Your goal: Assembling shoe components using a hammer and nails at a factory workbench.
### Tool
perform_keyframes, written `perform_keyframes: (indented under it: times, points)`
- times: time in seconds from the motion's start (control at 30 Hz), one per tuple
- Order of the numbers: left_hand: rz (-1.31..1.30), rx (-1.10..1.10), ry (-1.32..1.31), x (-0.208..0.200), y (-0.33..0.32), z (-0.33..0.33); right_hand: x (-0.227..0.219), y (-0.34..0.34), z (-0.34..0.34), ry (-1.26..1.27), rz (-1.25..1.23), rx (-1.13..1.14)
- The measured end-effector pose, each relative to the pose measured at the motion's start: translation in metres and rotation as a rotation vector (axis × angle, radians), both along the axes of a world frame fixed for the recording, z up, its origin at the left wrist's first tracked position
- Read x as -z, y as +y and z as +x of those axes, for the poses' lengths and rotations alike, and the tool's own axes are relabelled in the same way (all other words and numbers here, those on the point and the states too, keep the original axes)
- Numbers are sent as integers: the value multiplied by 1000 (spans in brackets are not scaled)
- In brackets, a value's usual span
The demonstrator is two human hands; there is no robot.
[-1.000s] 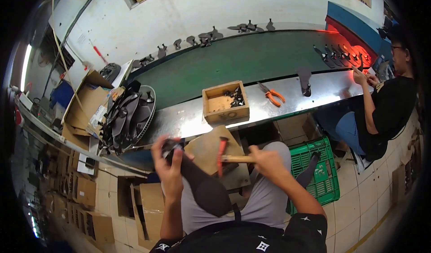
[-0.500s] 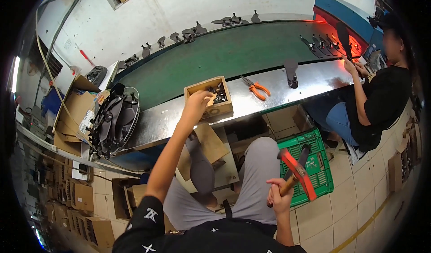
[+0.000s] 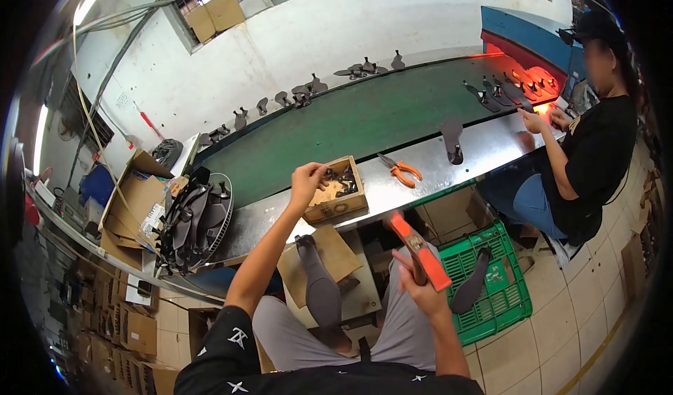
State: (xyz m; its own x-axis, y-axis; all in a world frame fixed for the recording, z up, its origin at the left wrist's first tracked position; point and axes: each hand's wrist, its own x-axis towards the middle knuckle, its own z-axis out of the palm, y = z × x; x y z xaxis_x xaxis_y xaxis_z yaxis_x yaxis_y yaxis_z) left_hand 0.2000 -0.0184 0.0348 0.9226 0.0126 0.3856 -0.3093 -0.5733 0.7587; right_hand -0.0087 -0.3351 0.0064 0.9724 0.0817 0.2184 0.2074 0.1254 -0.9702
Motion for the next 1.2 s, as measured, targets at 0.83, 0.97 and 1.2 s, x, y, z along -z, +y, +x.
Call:
perform_keyframes:
  times: [0.83,0.97,1.2]
  points:
    - [-1335,80,240,-63,-75,-271,-97,116,13,-90,181,-467]
    - [-696,-267,71,-25,-51,-252,-82,120,21,-18,113,-409]
    - [86,-437,-152,56,14,-192,-56,154,65,7,-133,-456]
